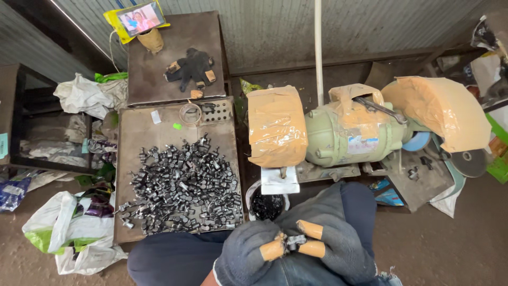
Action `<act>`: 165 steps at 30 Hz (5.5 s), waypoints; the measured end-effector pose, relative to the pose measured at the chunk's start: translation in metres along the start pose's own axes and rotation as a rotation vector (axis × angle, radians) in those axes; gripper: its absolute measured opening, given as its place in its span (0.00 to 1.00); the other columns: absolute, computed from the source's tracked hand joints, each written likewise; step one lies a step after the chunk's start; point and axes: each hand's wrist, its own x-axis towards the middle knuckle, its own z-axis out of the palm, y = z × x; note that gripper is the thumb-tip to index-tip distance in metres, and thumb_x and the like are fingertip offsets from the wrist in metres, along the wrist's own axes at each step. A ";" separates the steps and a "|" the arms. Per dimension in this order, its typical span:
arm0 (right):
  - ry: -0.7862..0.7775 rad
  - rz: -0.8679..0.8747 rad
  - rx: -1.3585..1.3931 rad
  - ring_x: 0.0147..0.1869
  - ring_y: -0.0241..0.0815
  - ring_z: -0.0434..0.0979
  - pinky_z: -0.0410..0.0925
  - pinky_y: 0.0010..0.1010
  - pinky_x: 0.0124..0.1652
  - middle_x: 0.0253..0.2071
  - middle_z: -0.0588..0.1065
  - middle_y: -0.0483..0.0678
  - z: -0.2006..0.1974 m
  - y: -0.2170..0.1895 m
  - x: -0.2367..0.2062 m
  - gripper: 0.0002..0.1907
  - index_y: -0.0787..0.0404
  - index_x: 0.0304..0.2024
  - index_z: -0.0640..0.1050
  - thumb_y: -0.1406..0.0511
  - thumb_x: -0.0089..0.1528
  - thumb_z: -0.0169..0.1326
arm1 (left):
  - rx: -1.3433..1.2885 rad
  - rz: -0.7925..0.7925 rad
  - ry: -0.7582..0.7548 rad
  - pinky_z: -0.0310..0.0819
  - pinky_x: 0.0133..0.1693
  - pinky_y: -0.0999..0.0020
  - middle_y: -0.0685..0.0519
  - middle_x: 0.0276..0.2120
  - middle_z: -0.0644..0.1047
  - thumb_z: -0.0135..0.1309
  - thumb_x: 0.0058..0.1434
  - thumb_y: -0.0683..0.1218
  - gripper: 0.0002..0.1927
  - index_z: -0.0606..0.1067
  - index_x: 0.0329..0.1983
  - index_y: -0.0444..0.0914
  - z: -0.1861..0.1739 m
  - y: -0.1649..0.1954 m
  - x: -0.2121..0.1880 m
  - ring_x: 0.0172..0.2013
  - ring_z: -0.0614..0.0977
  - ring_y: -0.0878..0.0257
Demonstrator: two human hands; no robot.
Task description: The person sits at a bench grinder and grinds small metal workpieces one at a time, holding each piece against the spinning wheel with both gloved hands until sparks fly, then places the ground piece on a tray with a large pile of similar pieces and picks up the next one.
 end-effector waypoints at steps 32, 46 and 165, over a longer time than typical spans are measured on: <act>-0.405 0.516 -0.203 0.47 0.48 0.79 0.71 0.34 0.47 0.41 0.77 0.50 0.029 0.023 0.018 0.27 0.55 0.55 0.79 0.49 0.59 0.62 | 0.329 -1.315 0.074 0.73 0.53 0.52 0.42 0.52 0.77 0.51 0.63 0.43 0.22 0.70 0.61 0.43 0.015 -0.122 -0.120 0.52 0.79 0.43; 0.113 0.385 -0.102 0.42 0.51 0.82 0.73 0.36 0.40 0.40 0.79 0.52 0.020 0.026 0.060 0.17 0.61 0.48 0.81 0.61 0.59 0.60 | 0.039 -0.754 0.211 0.72 0.51 0.54 0.41 0.53 0.77 0.59 0.61 0.49 0.23 0.72 0.57 0.37 0.022 -0.022 0.036 0.51 0.79 0.45; -0.036 0.416 -0.268 0.41 0.53 0.78 0.70 0.40 0.41 0.35 0.76 0.53 0.025 0.058 0.079 0.14 0.59 0.42 0.84 0.60 0.56 0.64 | 0.025 -0.373 -0.228 0.71 0.45 0.49 0.42 0.41 0.78 0.60 0.59 0.48 0.11 0.77 0.40 0.36 0.019 -0.106 0.056 0.44 0.78 0.41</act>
